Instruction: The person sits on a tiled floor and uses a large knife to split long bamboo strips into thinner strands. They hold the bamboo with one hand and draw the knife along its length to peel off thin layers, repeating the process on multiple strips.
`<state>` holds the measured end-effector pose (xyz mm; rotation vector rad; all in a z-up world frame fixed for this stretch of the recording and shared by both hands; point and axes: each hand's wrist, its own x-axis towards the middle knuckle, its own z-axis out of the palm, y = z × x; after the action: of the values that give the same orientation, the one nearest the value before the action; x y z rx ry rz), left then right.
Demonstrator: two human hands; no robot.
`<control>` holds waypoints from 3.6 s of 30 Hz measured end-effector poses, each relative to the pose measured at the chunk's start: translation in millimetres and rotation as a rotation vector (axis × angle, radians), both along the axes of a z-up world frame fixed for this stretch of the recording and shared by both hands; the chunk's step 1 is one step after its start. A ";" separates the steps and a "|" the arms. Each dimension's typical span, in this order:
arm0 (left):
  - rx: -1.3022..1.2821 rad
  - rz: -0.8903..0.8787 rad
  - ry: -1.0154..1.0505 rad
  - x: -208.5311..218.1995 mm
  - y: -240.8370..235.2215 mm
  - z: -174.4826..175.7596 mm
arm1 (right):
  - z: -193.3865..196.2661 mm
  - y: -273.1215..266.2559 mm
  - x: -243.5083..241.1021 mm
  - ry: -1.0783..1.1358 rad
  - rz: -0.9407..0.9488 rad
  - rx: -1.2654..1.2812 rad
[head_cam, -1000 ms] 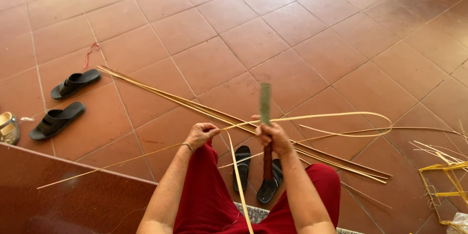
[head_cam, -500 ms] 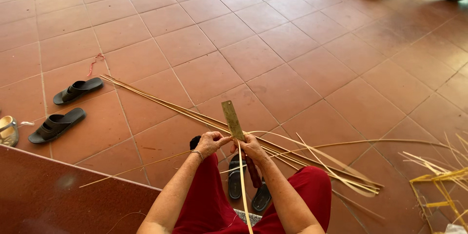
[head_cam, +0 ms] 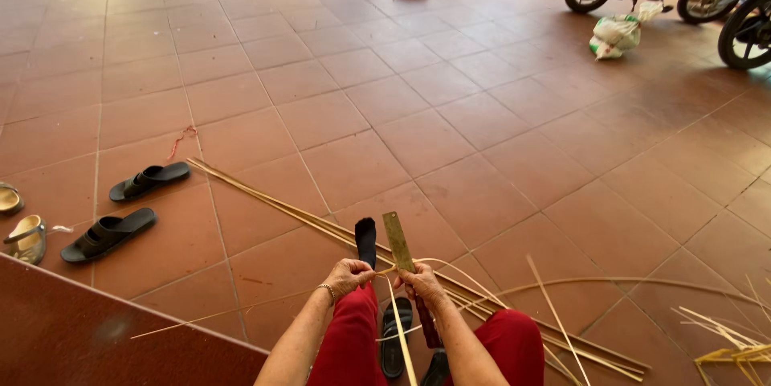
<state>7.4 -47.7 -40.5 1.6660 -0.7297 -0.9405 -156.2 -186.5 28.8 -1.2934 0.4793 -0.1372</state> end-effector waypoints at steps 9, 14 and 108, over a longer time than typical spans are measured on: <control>0.103 0.119 0.015 -6.4 23.0 -4.9 | 19.0 25.3 -2.6 0.104 -0.018 0.055; 0.077 0.084 0.002 -23.9 22.9 32.9 | -30.0 3.7 -7.0 0.136 -0.055 0.137; -0.190 0.222 -0.549 -22.8 180.9 178.5 | 65.4 53.6 21.6 -0.250 0.077 0.302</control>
<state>-15.5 133.2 138.0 1.8028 -0.9367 -0.2412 -134.6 -132.8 94.3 -0.9807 0.2250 -0.1529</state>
